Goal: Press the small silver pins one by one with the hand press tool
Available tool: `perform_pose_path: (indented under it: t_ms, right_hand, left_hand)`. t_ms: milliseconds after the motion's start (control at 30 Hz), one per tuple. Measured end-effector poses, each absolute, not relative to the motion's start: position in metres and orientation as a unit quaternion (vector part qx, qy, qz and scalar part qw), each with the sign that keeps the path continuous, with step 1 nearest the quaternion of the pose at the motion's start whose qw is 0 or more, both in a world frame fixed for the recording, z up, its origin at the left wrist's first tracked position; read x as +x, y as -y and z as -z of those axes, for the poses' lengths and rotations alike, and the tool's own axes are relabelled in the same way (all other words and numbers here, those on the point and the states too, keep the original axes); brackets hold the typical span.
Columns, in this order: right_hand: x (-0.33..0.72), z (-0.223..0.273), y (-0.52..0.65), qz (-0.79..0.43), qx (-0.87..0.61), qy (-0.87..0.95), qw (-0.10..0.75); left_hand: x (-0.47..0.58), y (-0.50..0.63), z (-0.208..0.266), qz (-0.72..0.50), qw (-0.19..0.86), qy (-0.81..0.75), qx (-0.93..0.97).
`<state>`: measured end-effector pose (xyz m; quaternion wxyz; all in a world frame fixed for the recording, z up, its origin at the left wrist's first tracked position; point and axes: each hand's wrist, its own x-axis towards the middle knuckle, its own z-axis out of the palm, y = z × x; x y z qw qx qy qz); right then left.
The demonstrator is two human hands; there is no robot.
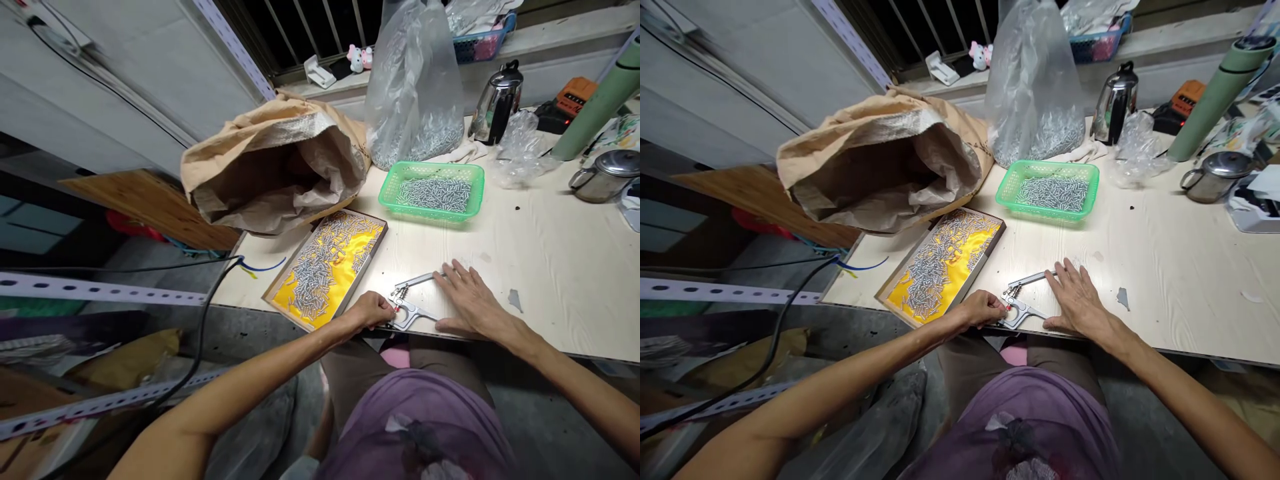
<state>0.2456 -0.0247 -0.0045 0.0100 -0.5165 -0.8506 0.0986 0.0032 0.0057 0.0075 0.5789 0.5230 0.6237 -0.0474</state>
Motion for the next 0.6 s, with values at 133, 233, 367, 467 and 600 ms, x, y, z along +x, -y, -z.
perform_pose_path:
  t_ms: [133,233,367,467,600]
  right_hand:
    - [0.241,0.004,0.018,-0.102,-0.507,0.856,-0.010]
    - [0.238,0.003,0.024,-0.095,-0.516,0.851,0.011]
    - [0.236,0.004,0.033,-0.077,-0.513,0.854,0.051]
    - [0.234,0.006,0.039,-0.069,-0.503,0.858,0.077]
    - [0.232,0.008,0.045,-0.069,-0.485,0.863,0.124]
  left_hand:
    - [0.003,-0.005,-0.007,0.044,0.573,-0.629,0.523]
    - [0.003,-0.005,-0.006,0.045,0.574,-0.630,0.520]
    - [-0.001,-0.003,-0.007,0.062,0.564,-0.630,0.531]
    - [-0.004,0.004,-0.012,0.061,0.466,-0.626,0.622]
    - [0.006,0.013,-0.016,-0.015,0.275,-0.519,0.809]
